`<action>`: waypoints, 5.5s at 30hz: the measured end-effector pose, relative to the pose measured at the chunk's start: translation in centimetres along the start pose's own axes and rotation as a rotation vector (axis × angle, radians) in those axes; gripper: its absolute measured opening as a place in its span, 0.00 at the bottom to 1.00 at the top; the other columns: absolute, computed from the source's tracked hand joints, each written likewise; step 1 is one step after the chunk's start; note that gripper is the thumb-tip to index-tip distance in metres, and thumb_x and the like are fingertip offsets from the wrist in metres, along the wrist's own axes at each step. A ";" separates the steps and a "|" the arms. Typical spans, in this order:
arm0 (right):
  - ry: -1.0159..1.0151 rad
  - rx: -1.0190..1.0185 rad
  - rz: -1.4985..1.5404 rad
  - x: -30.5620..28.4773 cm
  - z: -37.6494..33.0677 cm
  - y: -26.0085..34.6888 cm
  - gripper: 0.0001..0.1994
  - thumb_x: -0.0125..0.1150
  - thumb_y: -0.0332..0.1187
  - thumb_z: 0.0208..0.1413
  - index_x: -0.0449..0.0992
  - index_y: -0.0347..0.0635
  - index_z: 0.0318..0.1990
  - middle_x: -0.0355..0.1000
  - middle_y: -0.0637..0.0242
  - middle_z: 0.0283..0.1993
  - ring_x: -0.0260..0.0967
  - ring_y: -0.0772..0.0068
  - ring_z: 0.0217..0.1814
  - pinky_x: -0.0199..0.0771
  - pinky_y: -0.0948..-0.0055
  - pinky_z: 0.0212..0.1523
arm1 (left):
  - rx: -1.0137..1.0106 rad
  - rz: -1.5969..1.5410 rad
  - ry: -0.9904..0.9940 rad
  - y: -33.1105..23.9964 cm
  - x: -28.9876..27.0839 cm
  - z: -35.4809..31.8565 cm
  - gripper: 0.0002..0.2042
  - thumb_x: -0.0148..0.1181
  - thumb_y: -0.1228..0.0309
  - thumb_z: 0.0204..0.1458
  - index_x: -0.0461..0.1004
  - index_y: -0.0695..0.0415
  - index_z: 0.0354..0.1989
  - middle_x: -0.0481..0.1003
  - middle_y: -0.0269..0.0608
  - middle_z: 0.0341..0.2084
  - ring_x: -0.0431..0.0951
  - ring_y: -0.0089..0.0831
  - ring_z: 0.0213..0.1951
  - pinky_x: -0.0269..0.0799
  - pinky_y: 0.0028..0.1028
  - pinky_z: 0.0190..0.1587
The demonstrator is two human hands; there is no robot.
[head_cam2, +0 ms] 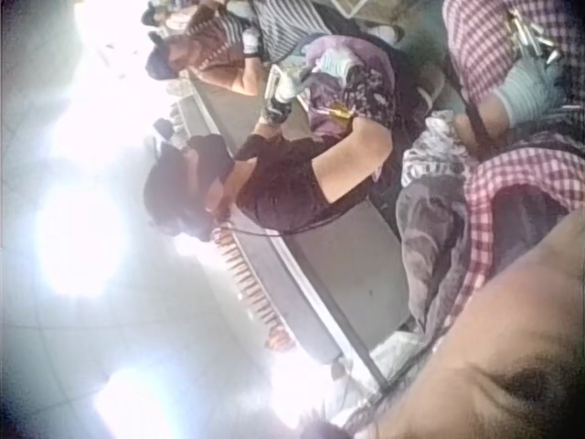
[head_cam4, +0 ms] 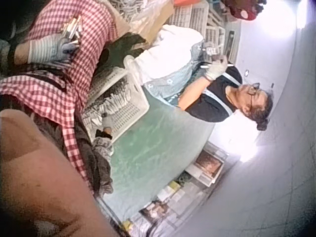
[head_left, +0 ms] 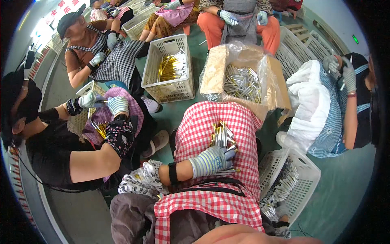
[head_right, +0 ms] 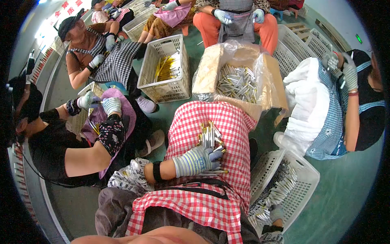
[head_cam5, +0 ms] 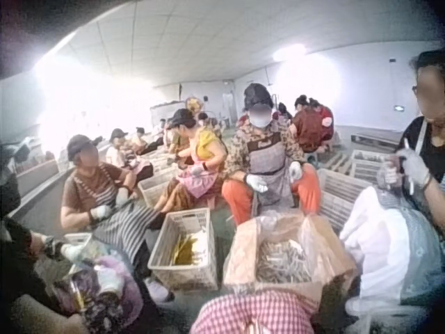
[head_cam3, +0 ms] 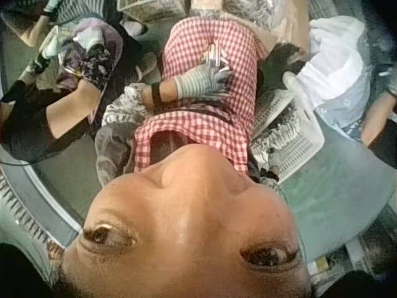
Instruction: Manually assembling small white cylindrical parts by attaching gold-colored end caps.
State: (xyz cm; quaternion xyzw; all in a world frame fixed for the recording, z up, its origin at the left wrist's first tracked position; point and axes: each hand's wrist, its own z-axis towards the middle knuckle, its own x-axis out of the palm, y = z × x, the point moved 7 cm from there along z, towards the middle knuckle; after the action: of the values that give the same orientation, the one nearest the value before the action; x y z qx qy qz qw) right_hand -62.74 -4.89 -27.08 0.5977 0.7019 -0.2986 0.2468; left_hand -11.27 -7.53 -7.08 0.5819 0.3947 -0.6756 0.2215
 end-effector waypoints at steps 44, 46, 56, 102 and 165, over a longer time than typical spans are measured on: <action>-0.455 -1.500 -0.106 -27.1 -13.9 42.5 0.08 0.58 0.34 0.51 0.75 0.42 0.36 0.72 0.61 0.29 0.74 0.58 0.31 0.73 0.62 0.30 | -0.653 -1.400 -0.925 5.4 -4.8 -13.7 0.15 0.57 0.61 0.60 0.69 0.59 0.47 0.71 0.35 0.29 0.70 0.23 0.30 0.68 0.25 0.34; -0.478 -1.511 -0.195 -24.8 -12.9 44.1 0.09 0.55 0.33 0.53 0.76 0.42 0.39 0.73 0.61 0.27 0.74 0.59 0.30 0.73 0.62 0.30 | -0.693 -1.368 -0.860 5.6 -4.0 -13.4 0.16 0.56 0.59 0.60 0.69 0.58 0.47 0.69 0.31 0.25 0.66 0.19 0.24 0.62 0.21 0.27; -0.141 -1.516 -0.251 -23.9 -10.5 46.9 0.13 0.60 0.35 0.52 0.75 0.41 0.44 0.74 0.56 0.33 0.75 0.53 0.36 0.74 0.58 0.38 | -0.624 -1.412 -0.631 5.4 -2.3 -11.6 0.14 0.51 0.66 0.62 0.67 0.62 0.51 0.68 0.31 0.27 0.67 0.19 0.29 0.66 0.21 0.33; 0.218 -1.421 1.522 -33.9 -14.4 41.7 0.10 0.60 0.31 0.61 0.75 0.33 0.44 0.78 0.52 0.41 0.79 0.68 0.40 0.82 0.70 0.43 | -0.286 -0.255 -0.582 1.8 -11.5 -8.9 0.16 0.56 0.59 0.58 0.75 0.52 0.50 0.75 0.44 0.21 0.77 0.42 0.23 0.72 0.38 0.26; -0.298 0.036 0.302 -6.0 0.1 1.4 0.11 0.53 0.27 0.54 0.77 0.41 0.44 0.75 0.48 0.46 0.71 0.44 0.50 0.71 0.57 0.52 | -0.321 -0.333 -0.220 3.4 -3.3 -7.0 0.15 0.61 0.79 0.47 0.76 0.59 0.46 0.77 0.50 0.40 0.79 0.47 0.38 0.74 0.37 0.40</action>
State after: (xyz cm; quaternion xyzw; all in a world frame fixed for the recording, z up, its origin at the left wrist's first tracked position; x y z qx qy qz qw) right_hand -60.40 -8.99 -23.13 0.6498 0.5547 -0.3556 0.3790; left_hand -3.63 -4.53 -4.94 0.3894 0.5609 -0.6907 0.2382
